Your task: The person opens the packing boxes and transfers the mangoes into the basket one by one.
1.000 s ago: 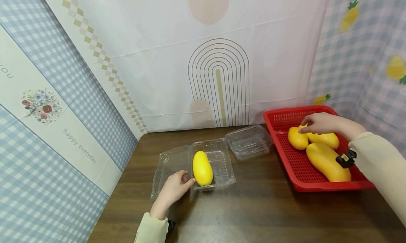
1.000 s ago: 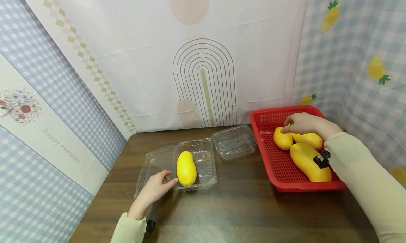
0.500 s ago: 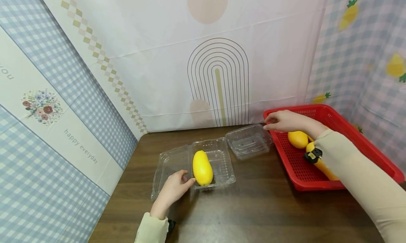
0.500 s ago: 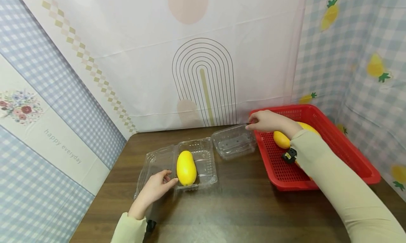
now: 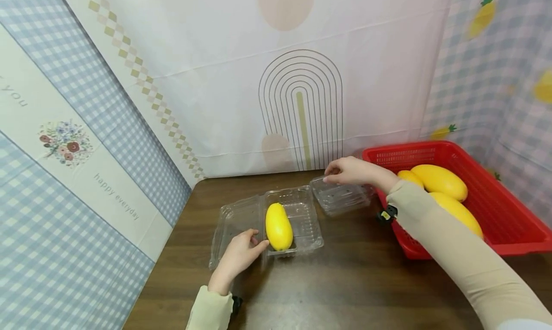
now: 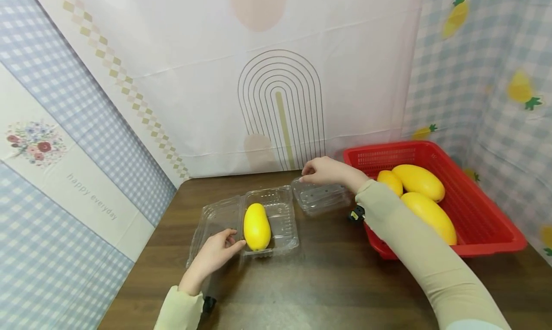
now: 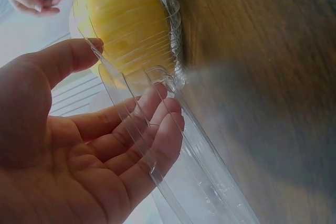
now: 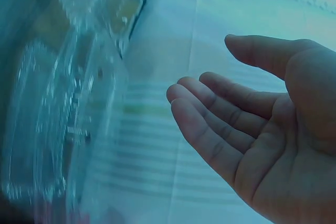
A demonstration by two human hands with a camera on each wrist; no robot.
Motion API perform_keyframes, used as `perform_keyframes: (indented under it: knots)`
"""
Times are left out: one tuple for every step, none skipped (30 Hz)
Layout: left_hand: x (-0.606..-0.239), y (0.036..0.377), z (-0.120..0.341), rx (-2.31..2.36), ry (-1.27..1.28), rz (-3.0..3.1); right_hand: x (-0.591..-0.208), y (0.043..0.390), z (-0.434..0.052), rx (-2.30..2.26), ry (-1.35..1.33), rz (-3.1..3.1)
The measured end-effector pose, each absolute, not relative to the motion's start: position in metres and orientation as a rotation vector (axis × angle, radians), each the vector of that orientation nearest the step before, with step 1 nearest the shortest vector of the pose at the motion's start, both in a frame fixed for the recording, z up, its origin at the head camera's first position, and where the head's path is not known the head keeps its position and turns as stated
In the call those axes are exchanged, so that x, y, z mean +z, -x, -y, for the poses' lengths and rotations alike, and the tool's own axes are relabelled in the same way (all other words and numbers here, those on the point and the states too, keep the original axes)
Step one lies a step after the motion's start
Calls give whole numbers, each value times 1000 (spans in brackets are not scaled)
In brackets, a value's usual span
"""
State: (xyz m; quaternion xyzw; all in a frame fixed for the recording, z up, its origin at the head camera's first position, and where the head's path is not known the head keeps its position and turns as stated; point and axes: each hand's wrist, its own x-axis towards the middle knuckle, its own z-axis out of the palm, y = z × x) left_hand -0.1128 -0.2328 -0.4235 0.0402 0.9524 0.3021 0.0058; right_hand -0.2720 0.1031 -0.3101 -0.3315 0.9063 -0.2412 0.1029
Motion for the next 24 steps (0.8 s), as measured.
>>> perform_keyframes:
  knots:
    - [-423,114,232,946,-128,-2983,-312,272,-99,-708,994,-2672]
    - [-423,115,231,944,-131,-2984,-314,272,-95,-710,1001,-2665]
    - [-423,115,230,944,-130,-2984,-316,272,-90,-708,1007,-2657]
    - [-423,116,229,945,-129,-2983,-318,272,-86,-704,1016,-2648]
    - [-423,116,228,947,-126,-2981,-320,272,-81,-700,1030,-2641]
    - [-423,117,227,948,-123,-2979,-322,273,-77,-696,1046,-2630]
    - [-423,117,227,949,-123,-2978,-324,273,-73,-695,1056,-2612]
    - [-424,118,226,948,-121,-2976,-326,273,-69,-689,1060,-2597]
    - [-424,118,225,948,-116,-2974,-328,273,-65,-689,1058,-2577]
    - [-424,119,225,949,-114,-2973,-330,273,-62,-690,1056,-2554]
    - [-424,120,224,950,-109,-2971,-332,272,-58,-692,1047,-2530]
    - [-424,120,223,949,-110,-2970,-334,272,-55,-696,1029,-2501]
    - [-424,121,222,947,-111,-2971,-336,272,-52,-698,1013,-2480]
    - [-424,121,222,945,-109,-2970,-338,271,-49,-690,1002,-2467]
    - [-424,122,221,943,-109,-2972,-339,270,-46,-686,987,-2450]
    - [-424,122,220,941,-109,-2972,-341,269,-44,-672,987,-2440]
    - [-424,122,220,938,-109,-2973,-344,268,-41,-655,985,-2438]
    - [-424,123,219,935,-109,-2975,-346,268,-39,-638,991,-2434]
    - [-424,123,219,934,-106,-2976,-349,267,-38,-613,1003,-2442]
    - [-424,123,218,933,-104,-2977,-351,266,-36,-594,1009,-2445]
    - [-424,123,218,934,-103,-2979,-353,266,-35,-589,1006,-2436]
    - [-424,123,218,935,-102,-2981,-355,265,-34,-584,1005,-2429]
    - [-424,123,217,933,-100,-2983,-357,265,-33,-580,995,-2423]
    - [-423,124,217,934,-96,-2985,-359,264,-33,-589,984,-2410]
